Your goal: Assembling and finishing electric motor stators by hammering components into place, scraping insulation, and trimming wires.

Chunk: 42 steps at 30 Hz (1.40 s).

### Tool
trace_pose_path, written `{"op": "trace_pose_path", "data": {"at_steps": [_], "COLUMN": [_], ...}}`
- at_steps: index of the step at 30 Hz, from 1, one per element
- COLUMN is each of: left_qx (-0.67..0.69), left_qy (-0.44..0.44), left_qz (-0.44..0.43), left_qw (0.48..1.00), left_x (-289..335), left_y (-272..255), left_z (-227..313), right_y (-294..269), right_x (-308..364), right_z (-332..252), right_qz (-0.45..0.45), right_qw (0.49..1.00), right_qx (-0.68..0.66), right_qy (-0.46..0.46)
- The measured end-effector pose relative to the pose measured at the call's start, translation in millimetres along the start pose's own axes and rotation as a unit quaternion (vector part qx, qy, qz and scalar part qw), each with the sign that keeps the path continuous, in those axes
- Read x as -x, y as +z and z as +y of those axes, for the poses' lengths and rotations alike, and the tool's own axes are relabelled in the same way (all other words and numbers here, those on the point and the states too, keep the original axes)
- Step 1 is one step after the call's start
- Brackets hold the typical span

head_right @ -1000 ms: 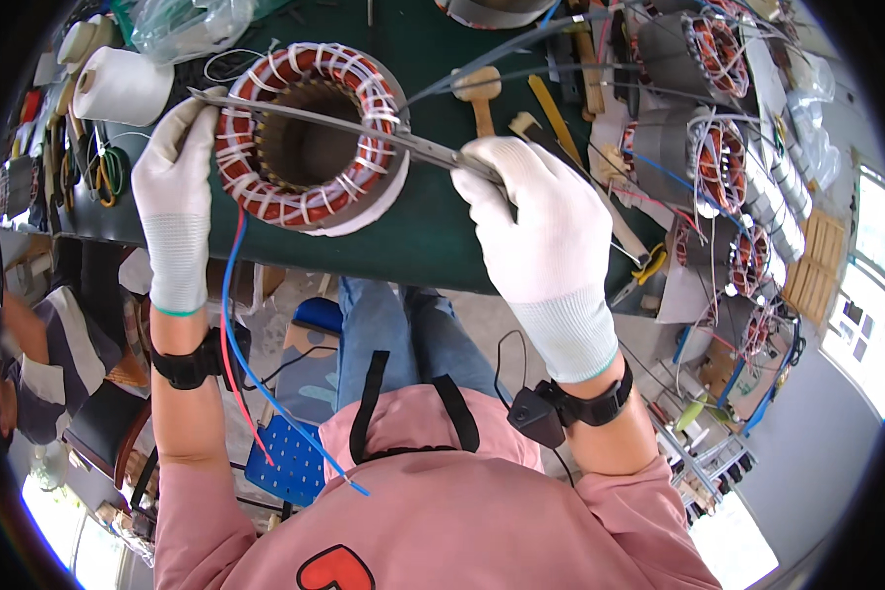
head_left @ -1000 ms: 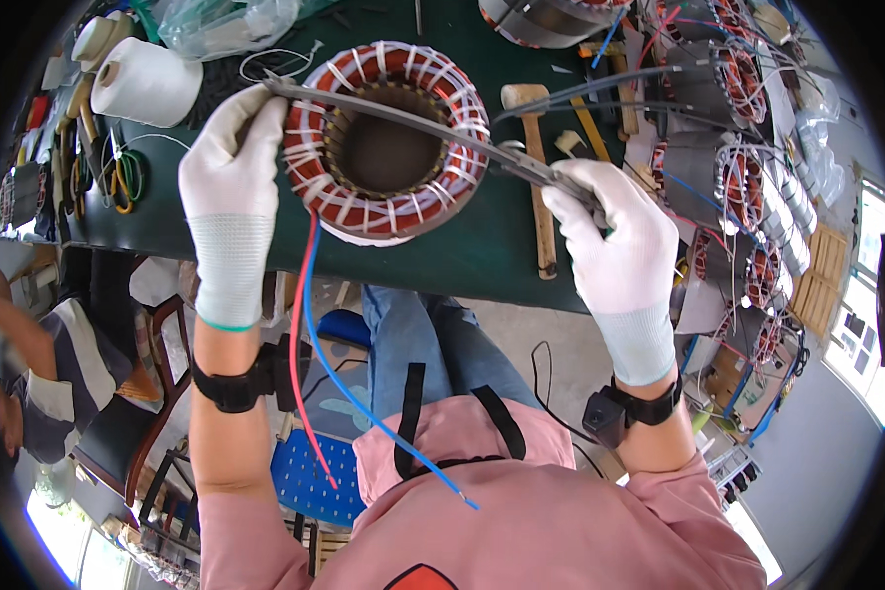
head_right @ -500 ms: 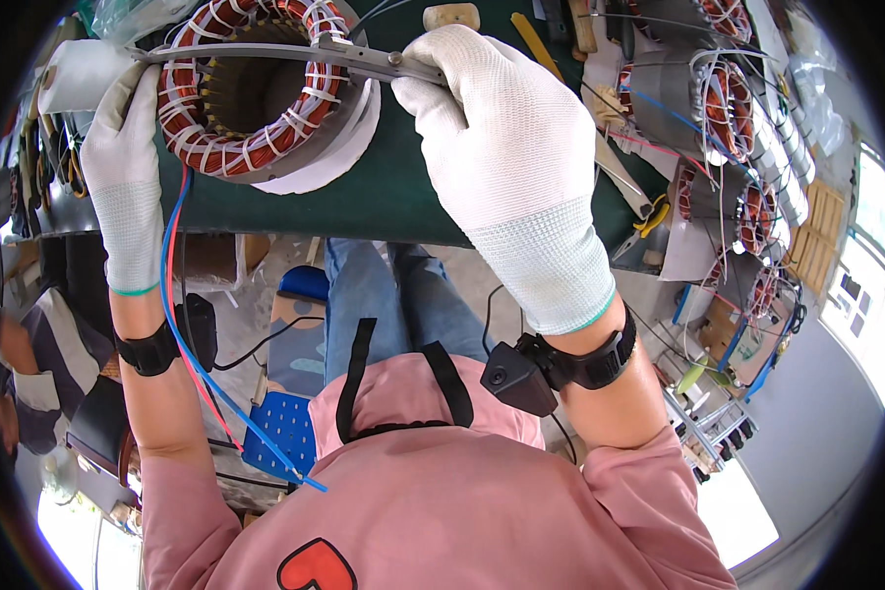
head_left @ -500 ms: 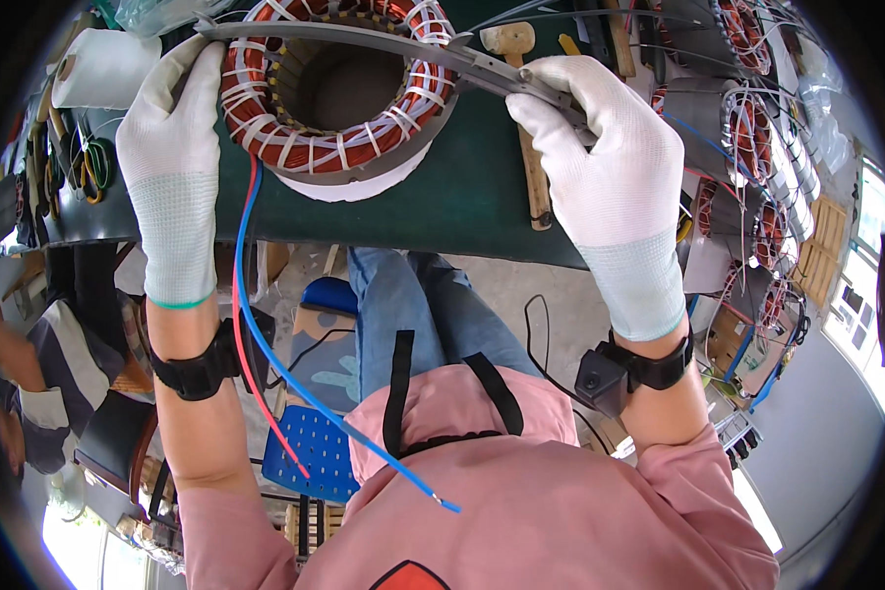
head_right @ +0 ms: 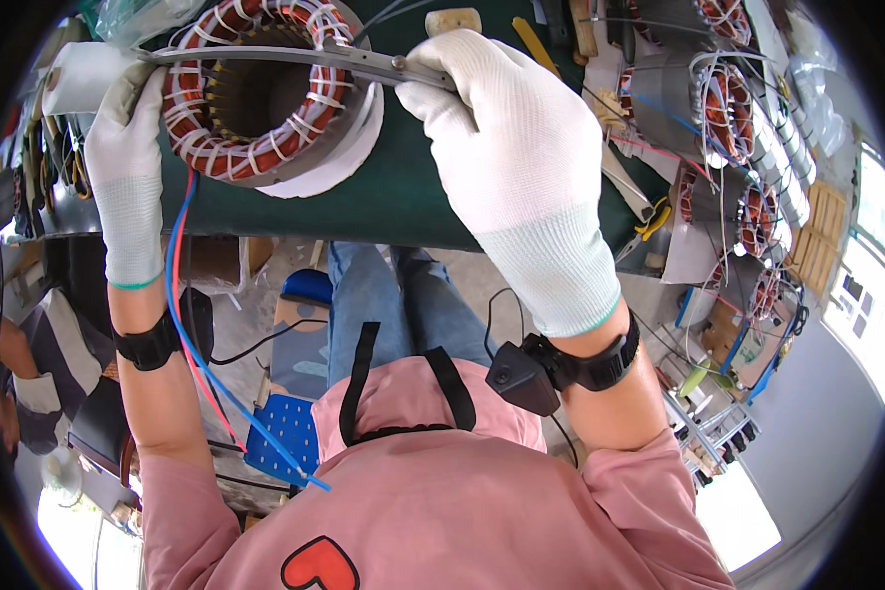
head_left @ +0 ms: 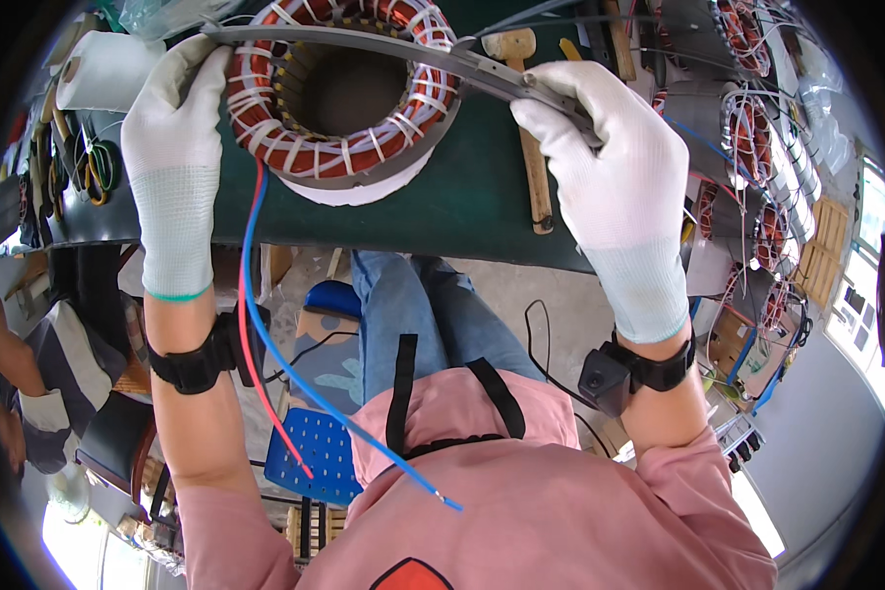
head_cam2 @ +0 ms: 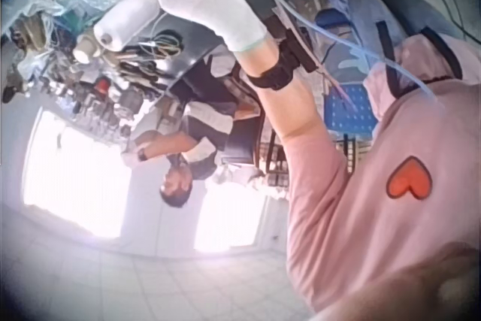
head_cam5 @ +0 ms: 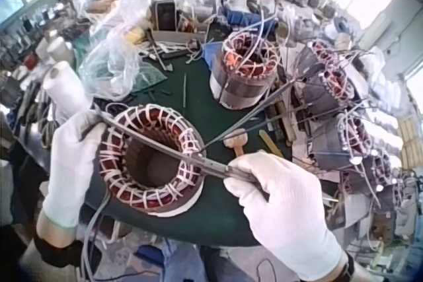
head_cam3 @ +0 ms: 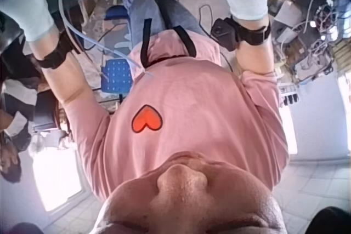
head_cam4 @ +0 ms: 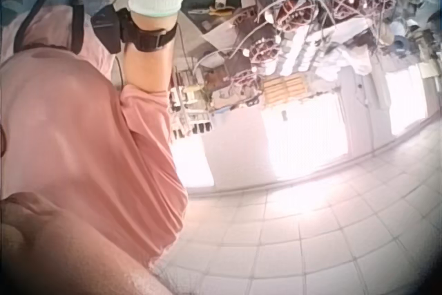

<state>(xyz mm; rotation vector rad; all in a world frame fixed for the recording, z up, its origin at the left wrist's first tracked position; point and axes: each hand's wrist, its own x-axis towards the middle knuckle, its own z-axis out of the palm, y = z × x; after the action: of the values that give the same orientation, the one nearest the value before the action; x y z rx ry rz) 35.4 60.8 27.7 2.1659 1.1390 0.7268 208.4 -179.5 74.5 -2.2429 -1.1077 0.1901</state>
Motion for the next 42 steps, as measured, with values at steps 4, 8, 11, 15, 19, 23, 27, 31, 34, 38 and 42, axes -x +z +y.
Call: {"op": "trace_pose_path", "data": {"at_steps": [4, 8, 11, 15, 19, 23, 27, 31, 34, 38, 42], "left_qx": [0.146, 0.229, 0.231, 0.254, 0.292, 0.309, 0.229, 0.215, 0.293, 0.402, 0.58], "left_qy": [0.085, -0.013, -0.033, -0.088, -0.182, -0.228, -0.164, -0.155, -0.172, -0.234, -0.285], "left_qz": [0.055, -0.048, -0.101, -0.183, -0.253, -0.149, -0.054, -0.001, 0.013, 0.064, 0.14], "left_qw": [0.984, 0.972, 0.967, 0.946, 0.904, 0.911, 0.958, 0.964, 0.94, 0.883, 0.75], "left_x": [-5.3, 29.0, 56.6, 90.4, 89.6, 85.8, 82.1, 76.8, 65.6, 42.0, 13.0], "left_y": [-37.8, -83.1, -101.9, -107.4, -130.2, -155.8, -177.8, -194.5, -200.6, -208.6, -189.6], "left_z": [44.4, 99.4, 97.8, 105.6, 93.8, 59.5, 21.4, -16.4, -33.7, -82.2, -227.0], "right_y": [-41.8, -79.5, -87.0, -69.1, -44.4, -9.9, 25.5, 47.4, 77.1, 94.4, 8.3], "right_x": [-3.1, 7.2, 4.9, -4.3, -23.7, -48.8, -71.0, -95.4, -106.6, -124.1, -142.3], "right_z": [-39.2, -56.2, -75.8, -105.8, -140.3, -179.6, -214.8, -255.0, -267.3, -284.5, -240.2], "right_qz": [-0.012, -0.013, -0.08, -0.115, -0.21, -0.266, -0.266, -0.416, -0.337, -0.101, 0.037], "right_qw": [0.989, 0.988, 0.994, 0.973, 0.963, 0.938, 0.915, 0.847, 0.903, 0.94, 0.959], "right_qx": [-0.128, -0.149, -0.076, 0.006, -0.065, -0.201, -0.258, -0.33, -0.21, -0.153, -0.228], "right_qy": [0.07, 0.047, 0.025, -0.198, -0.153, -0.092, -0.158, 0.027, -0.165, -0.288, -0.164]}}
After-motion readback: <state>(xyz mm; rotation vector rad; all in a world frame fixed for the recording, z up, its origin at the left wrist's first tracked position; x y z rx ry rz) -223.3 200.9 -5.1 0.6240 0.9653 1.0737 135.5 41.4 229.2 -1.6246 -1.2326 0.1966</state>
